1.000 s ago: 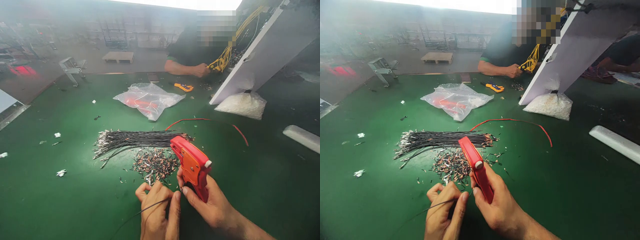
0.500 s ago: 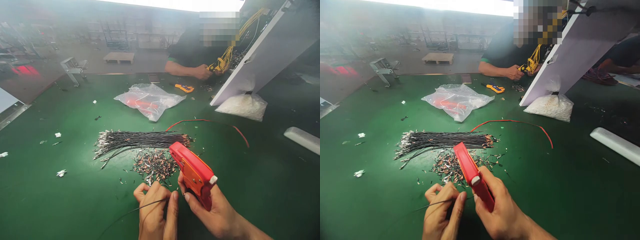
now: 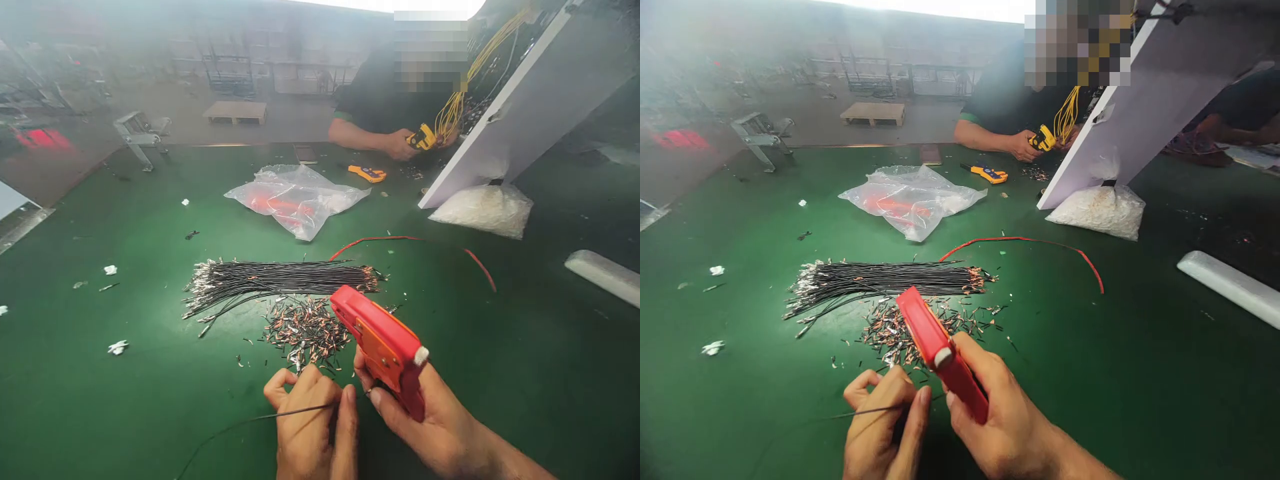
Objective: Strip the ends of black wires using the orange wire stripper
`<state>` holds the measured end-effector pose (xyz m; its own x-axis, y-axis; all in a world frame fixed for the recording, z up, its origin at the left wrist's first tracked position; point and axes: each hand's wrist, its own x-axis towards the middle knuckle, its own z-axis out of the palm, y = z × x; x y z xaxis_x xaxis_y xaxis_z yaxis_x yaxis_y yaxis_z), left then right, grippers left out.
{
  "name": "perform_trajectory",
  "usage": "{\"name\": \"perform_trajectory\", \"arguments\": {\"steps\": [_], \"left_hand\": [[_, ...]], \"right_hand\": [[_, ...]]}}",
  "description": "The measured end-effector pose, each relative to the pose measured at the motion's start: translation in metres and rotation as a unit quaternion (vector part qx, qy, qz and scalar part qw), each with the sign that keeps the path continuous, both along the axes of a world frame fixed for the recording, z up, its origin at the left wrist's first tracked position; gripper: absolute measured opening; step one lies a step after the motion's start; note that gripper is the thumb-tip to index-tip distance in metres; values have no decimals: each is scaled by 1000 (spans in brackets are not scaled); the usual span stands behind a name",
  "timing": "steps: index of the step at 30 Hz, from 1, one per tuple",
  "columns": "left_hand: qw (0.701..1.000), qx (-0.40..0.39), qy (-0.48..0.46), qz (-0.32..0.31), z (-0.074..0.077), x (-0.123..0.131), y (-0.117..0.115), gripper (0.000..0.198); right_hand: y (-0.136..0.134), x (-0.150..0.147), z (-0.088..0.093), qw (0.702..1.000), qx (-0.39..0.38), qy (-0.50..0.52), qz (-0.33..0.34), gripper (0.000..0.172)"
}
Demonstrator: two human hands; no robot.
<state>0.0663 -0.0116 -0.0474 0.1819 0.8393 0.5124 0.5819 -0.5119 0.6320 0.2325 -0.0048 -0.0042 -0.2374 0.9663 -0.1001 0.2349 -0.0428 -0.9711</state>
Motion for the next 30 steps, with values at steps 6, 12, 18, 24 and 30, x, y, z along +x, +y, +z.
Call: {"name": "perform_trajectory", "arguments": {"steps": [6,12,18,24,30], "left_hand": [[1000,19,8,4,3,1,1,29],[999,9,38,-6,1,2,0,29],[1000,7,30,6,0,3,-2,30],[999,15,51,4,4,8,-2,32],[995,42,87,4,7,7,-3,31]], "right_hand": [[3,-3,-6,998,-11,55,-11,16],[3,-3,-4,1000,-4,11,-22,15],[1,0,-3,998,35,-43,-24,18],[1,0,-4,998,42,-31,-45,21],[2,0,-8,997,44,-27,-55,21]]}}
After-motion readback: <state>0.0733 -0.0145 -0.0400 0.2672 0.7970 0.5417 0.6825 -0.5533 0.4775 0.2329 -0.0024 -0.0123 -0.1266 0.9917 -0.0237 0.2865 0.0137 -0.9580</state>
